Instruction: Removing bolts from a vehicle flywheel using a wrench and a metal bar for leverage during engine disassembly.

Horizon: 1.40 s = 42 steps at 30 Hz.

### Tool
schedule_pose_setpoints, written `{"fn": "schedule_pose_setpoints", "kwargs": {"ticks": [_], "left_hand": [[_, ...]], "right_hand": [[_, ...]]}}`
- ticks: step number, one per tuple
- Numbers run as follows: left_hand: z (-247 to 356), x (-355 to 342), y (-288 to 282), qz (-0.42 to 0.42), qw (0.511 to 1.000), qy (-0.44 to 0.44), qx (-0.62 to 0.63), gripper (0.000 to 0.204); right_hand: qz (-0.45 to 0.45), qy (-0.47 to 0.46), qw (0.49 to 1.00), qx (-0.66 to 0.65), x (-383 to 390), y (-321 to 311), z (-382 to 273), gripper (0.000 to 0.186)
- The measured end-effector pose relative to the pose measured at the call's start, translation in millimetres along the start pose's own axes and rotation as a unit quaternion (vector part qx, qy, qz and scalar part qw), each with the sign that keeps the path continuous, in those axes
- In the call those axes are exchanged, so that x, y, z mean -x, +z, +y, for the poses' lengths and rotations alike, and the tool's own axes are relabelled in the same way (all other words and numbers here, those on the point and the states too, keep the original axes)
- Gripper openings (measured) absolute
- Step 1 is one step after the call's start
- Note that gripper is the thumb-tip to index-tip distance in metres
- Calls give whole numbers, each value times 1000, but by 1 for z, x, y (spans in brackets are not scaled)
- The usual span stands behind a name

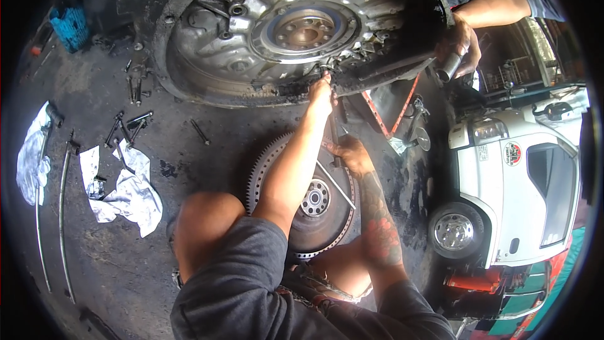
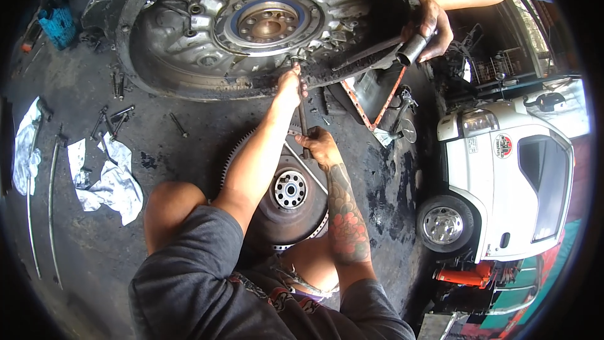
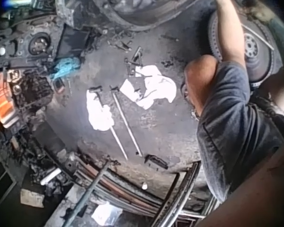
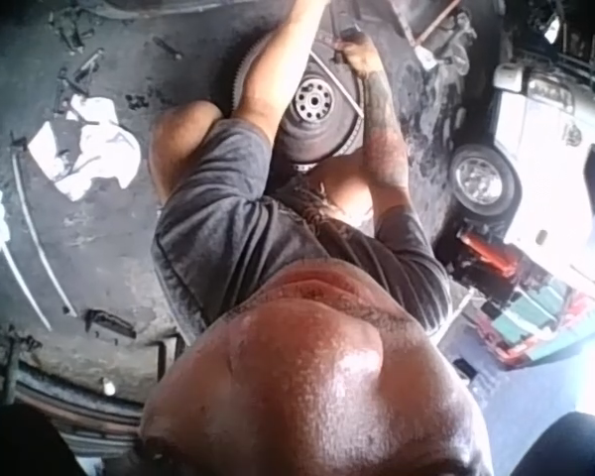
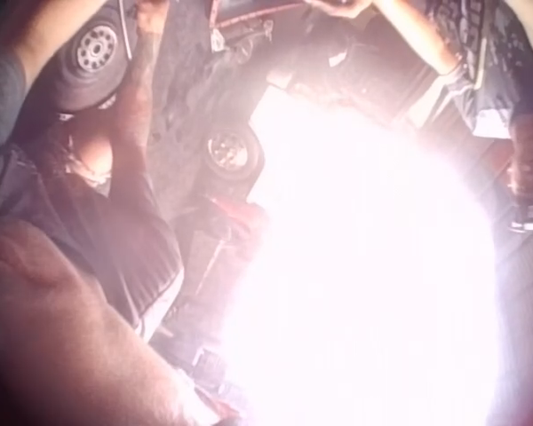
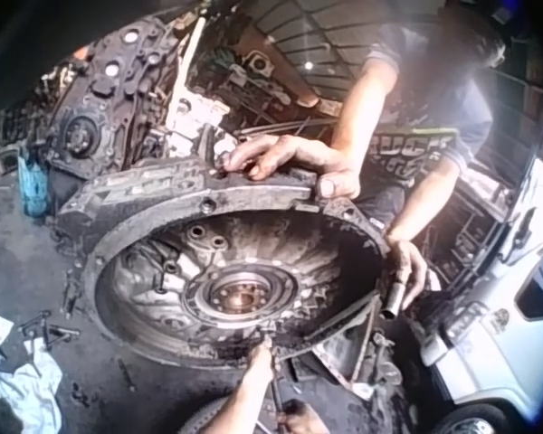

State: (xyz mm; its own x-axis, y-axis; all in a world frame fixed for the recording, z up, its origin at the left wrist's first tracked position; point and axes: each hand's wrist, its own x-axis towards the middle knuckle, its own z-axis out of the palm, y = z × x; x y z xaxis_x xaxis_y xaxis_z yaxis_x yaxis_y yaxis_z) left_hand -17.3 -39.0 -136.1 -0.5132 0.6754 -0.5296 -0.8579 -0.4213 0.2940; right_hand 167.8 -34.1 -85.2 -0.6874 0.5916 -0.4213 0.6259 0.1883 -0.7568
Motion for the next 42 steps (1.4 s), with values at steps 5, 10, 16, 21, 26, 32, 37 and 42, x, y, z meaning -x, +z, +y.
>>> {"fn": "schedule_pose_setpoints", "kwargs": {"ticks": [5,10,16,21,26,32,37,42], "left_hand": [[-14,-12,-13,-145,980,-33,129,45],[-17,-13,-21,-221,961,-30,163,52],[-16,-4,-3,-20,997,13,72,47],[-16,-4,3,64,997,40,-18,40],[-20,-8,-3,-4,997,52,49,43],[-14,-5,-11,-37,997,-14,70,49],[-16,3,0,37,999,9,21,50],[-23,-8,-6,-2,998,42,51,47]], "right_hand": [[-118,62,975,-177,14,-12,-7,39],[-137,70,969,-195,14,-17,-12,31],[56,-6,996,71,2,-2,-3,26],[55,9,998,34,6,2,1,29],[-64,64,976,-196,18,-7,-3,30],[-36,63,994,-85,18,-6,-13,28],[-8,51,995,-85,11,-5,-1,29],[-54,88,969,-223,14,-3,-2,29]]}}
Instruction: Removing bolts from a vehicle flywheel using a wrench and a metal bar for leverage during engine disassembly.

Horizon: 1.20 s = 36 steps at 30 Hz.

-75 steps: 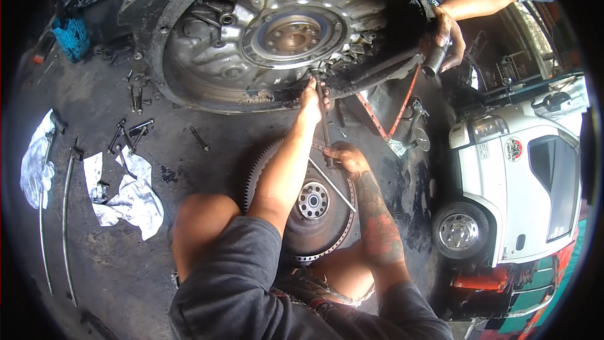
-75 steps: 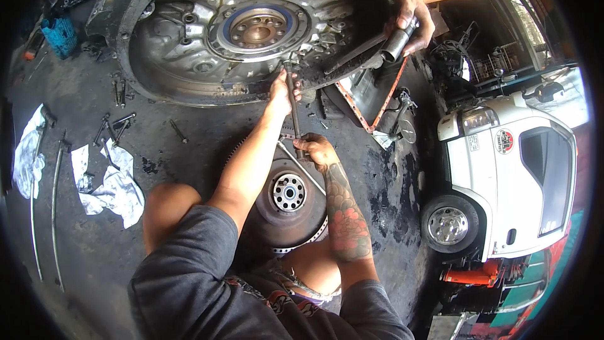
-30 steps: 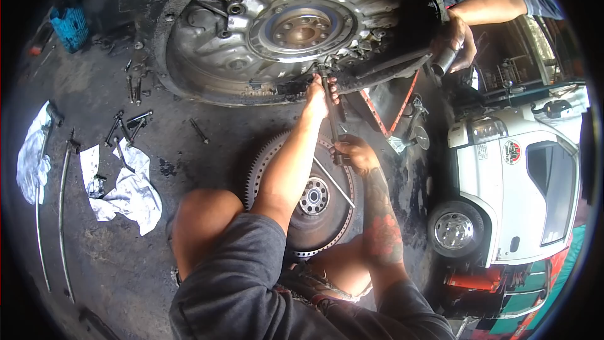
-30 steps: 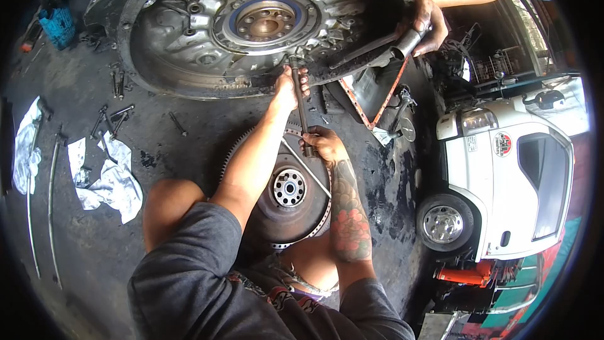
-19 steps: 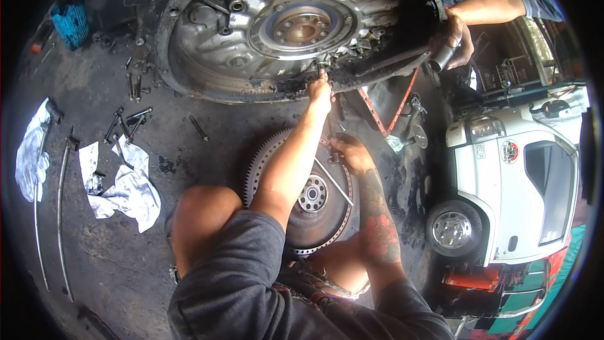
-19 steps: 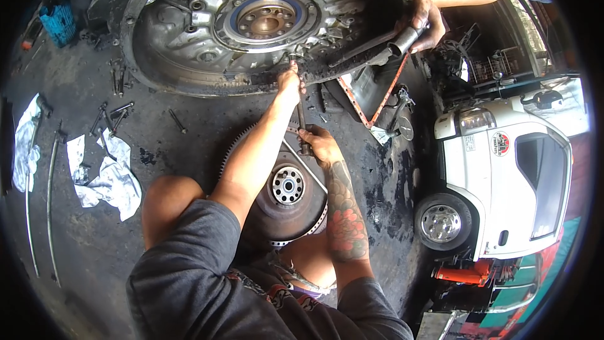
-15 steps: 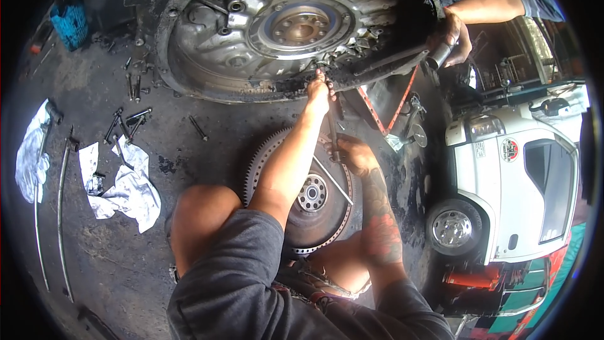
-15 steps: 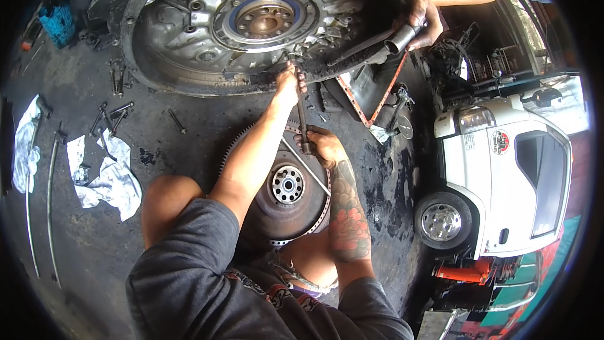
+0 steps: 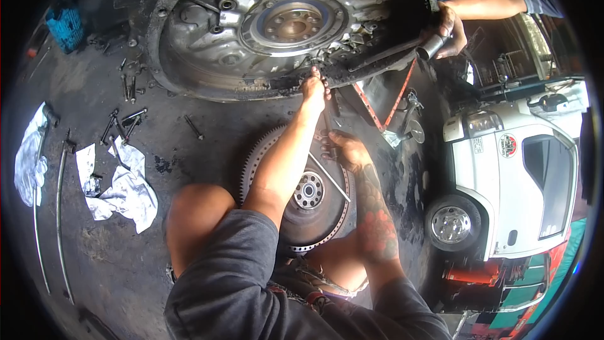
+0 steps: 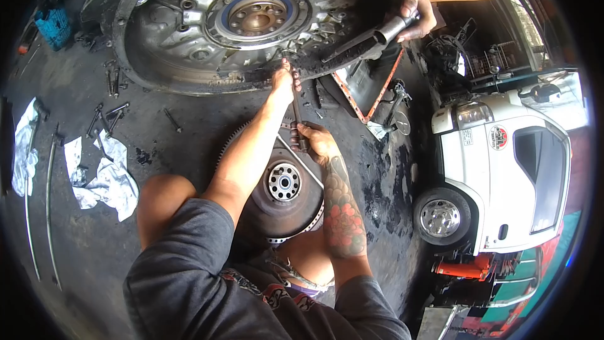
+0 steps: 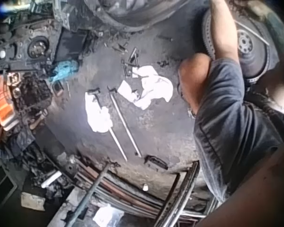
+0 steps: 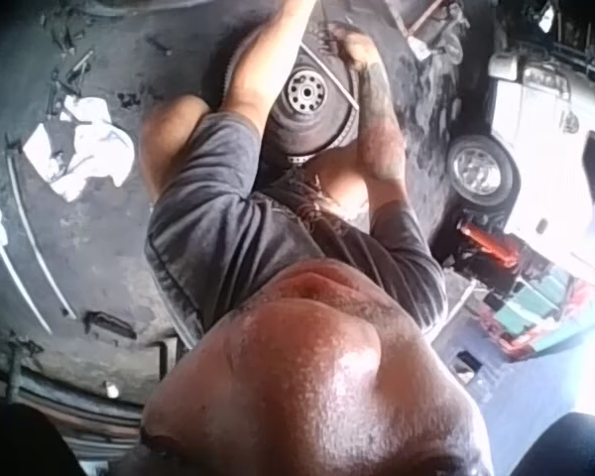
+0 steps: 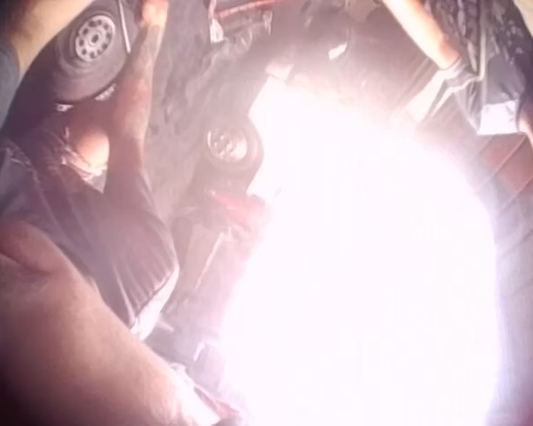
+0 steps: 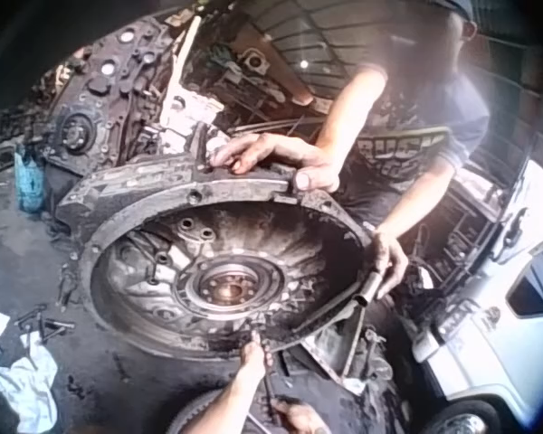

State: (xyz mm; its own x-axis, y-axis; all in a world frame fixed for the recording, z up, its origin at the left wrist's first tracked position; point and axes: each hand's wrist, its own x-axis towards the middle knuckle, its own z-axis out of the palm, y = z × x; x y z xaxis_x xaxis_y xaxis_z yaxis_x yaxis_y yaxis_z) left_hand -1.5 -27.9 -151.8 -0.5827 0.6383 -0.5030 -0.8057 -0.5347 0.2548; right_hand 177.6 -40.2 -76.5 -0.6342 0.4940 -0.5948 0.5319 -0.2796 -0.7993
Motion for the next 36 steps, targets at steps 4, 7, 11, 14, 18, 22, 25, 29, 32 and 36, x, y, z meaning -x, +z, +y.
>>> {"fn": "schedule_pose_setpoints", "kwargs": {"ticks": [4,7,11,14,18,22,25,29,32,36], "left_hand": [[2,-10,-7,-34,999,-31,3,52],[1,-5,-5,-43,998,-48,24,54],[5,4,1,-39,997,-62,20,49],[9,4,7,24,999,-48,4,39],[11,-3,-6,20,998,-38,45,29],[6,-6,-2,13,999,-12,30,33],[5,-7,-1,-31,998,-44,42,43],[9,-6,-10,-59,996,-45,48,43],[7,1,-6,-43,997,-40,50,36],[4,5,10,31,999,-7,5,28]], "right_hand": [[-41,-4,999,-35,-1,-6,-1,28],[-41,4,998,37,-8,-12,1,27],[-5,-14,996,92,-11,-15,2,26],[33,-46,988,146,-4,-10,-4,29],[7,-36,992,121,-10,4,4,37],[0,0,1000,25,-3,6,3,36],[-32,7,999,21,4,-1,-6,34],[-11,-16,996,90,-6,0,-2,28],[48,-42,983,174,-4,1,-5,23],[141,-120,931,316,-18,-13,4,30]]}}
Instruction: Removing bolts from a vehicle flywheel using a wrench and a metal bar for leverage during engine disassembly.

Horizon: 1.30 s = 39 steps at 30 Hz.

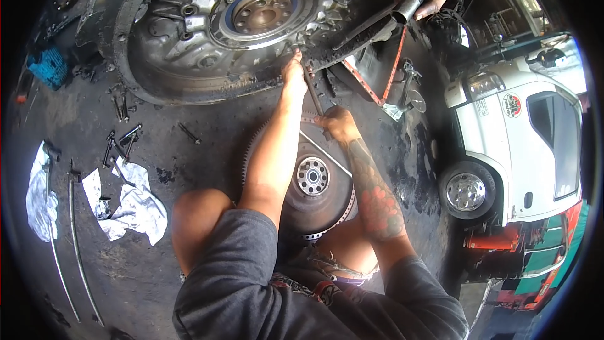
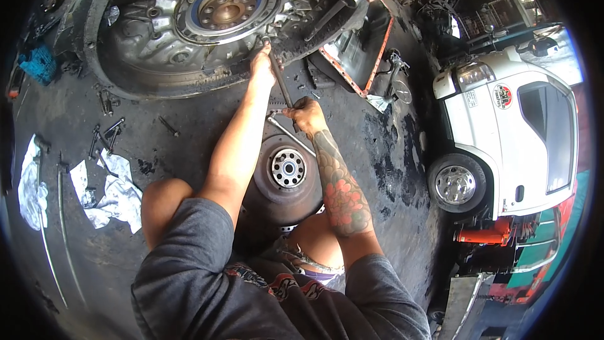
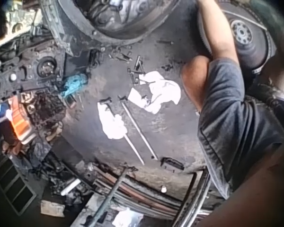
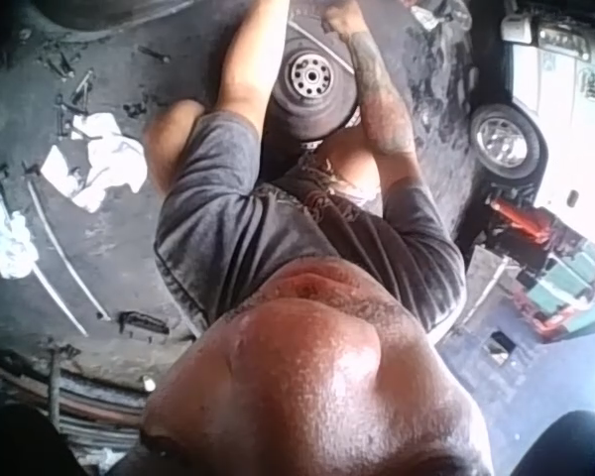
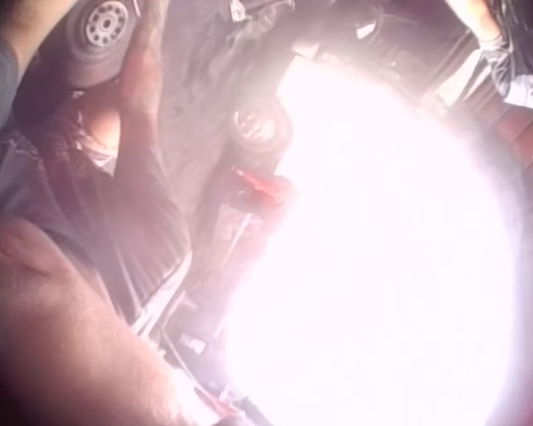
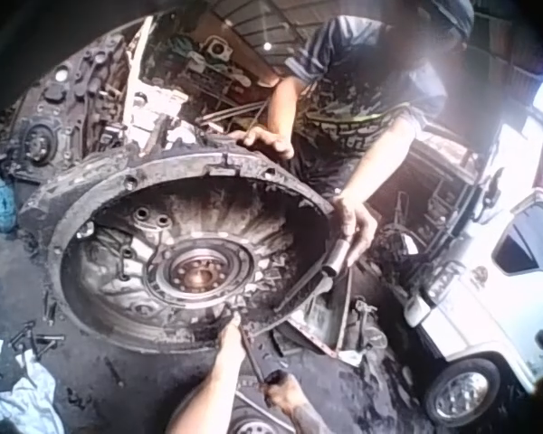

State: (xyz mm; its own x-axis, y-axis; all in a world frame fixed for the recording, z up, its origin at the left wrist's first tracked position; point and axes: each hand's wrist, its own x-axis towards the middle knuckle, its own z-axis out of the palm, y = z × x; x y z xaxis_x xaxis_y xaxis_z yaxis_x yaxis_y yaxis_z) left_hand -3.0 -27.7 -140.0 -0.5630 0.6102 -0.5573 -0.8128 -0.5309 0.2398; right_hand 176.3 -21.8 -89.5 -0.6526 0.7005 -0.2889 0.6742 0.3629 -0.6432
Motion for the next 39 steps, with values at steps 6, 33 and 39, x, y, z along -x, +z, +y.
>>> {"fn": "schedule_pose_setpoints", "kwargs": {"ticks": [6,33,39], "left_hand": [[-1,-19,-21,-94,993,58,50,36],[2,-29,-15,-109,986,44,121,34],[9,-22,-24,-53,994,34,94,30]], "right_hand": [[-128,69,964,-222,18,11,-29,27],[-143,54,964,-216,11,6,-11,30],[-147,81,959,-229,12,12,-20,27]]}}
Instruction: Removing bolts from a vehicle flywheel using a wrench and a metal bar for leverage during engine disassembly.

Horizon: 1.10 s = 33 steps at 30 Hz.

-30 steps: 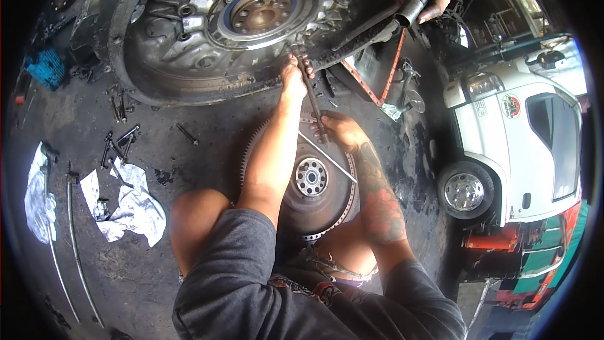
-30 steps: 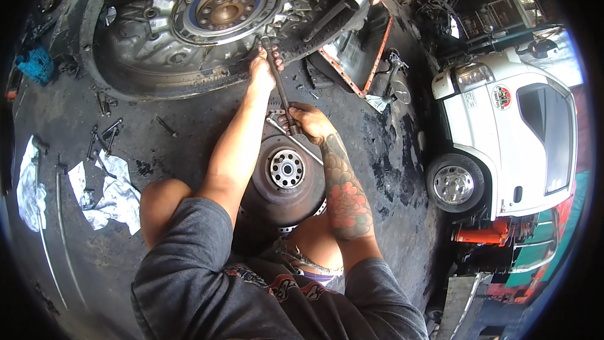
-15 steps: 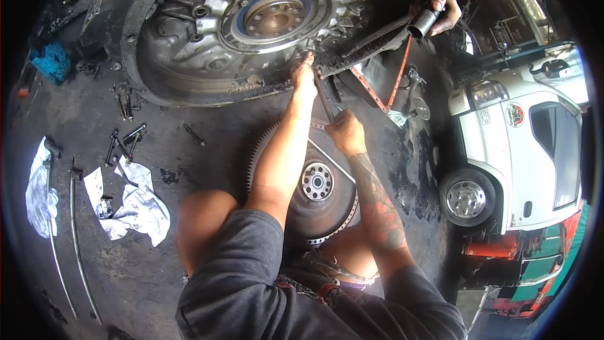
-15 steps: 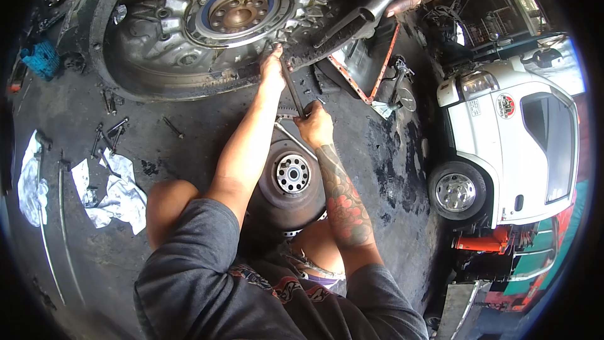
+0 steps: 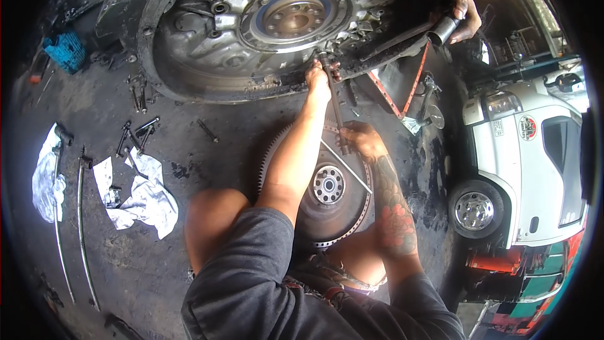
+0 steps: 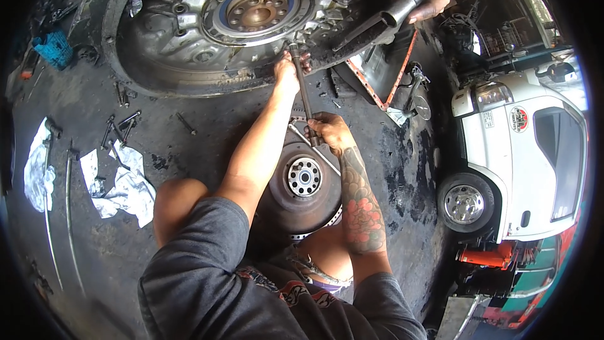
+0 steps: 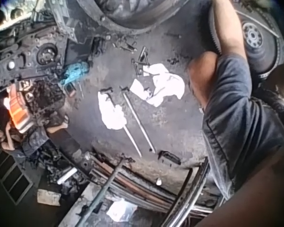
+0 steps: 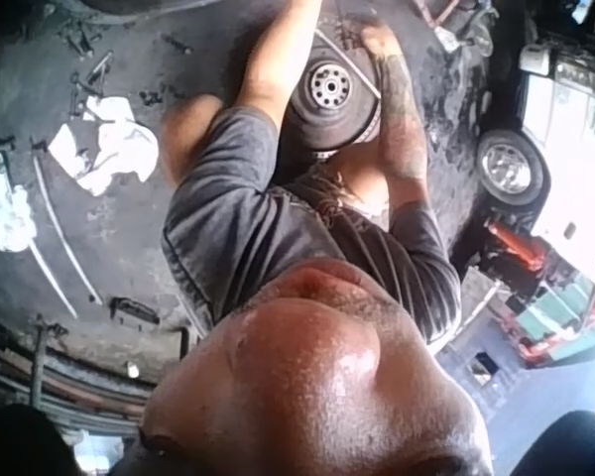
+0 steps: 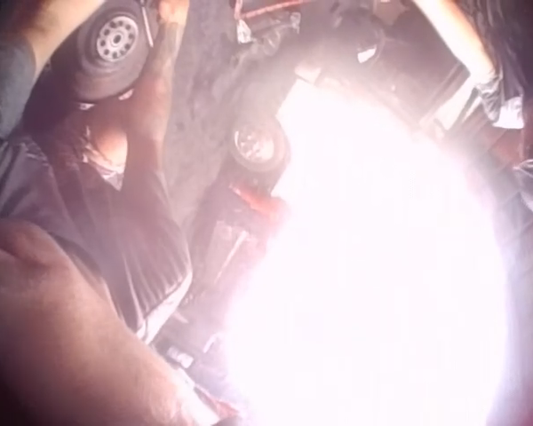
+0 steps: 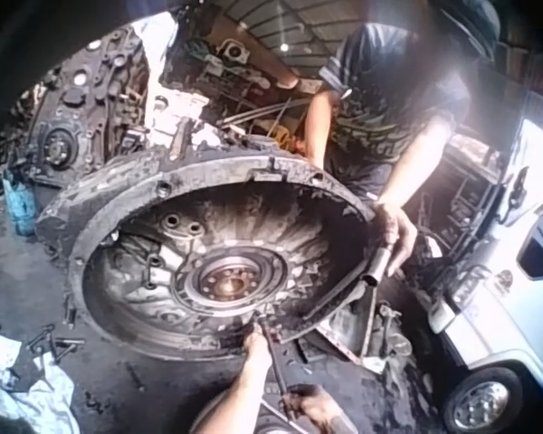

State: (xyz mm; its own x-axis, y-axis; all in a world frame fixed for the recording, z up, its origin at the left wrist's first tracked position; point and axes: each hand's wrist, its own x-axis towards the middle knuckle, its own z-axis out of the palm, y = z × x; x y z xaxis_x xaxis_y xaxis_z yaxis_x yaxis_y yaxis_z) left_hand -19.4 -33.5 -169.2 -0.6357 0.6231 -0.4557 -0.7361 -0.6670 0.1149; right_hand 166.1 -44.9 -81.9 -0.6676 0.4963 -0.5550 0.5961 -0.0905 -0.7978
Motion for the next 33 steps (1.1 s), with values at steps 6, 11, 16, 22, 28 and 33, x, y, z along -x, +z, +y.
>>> {"fn": "schedule_pose_setpoints", "kwargs": {"ticks": [6,11,16,22,28,33], "left_hand": [[-1,-1,25,-5,998,47,-44,19],[3,-5,19,3,994,42,-104,22],[1,-7,12,-101,994,-32,2,32],[13,-13,11,-73,996,-48,3,30],[3,-9,7,-56,998,-6,-19,21],[-21,4,16,-49,998,16,-35,21]], "right_hand": [[79,-15,994,78,2,-5,-2,26],[24,12,999,-31,1,-2,-1,26],[-12,6,997,-73,9,-4,-10,27],[-23,14,998,-59,2,0,-10,25],[37,21,998,-41,15,7,-9,22],[79,22,997,10,30,-10,-13,22]]}}
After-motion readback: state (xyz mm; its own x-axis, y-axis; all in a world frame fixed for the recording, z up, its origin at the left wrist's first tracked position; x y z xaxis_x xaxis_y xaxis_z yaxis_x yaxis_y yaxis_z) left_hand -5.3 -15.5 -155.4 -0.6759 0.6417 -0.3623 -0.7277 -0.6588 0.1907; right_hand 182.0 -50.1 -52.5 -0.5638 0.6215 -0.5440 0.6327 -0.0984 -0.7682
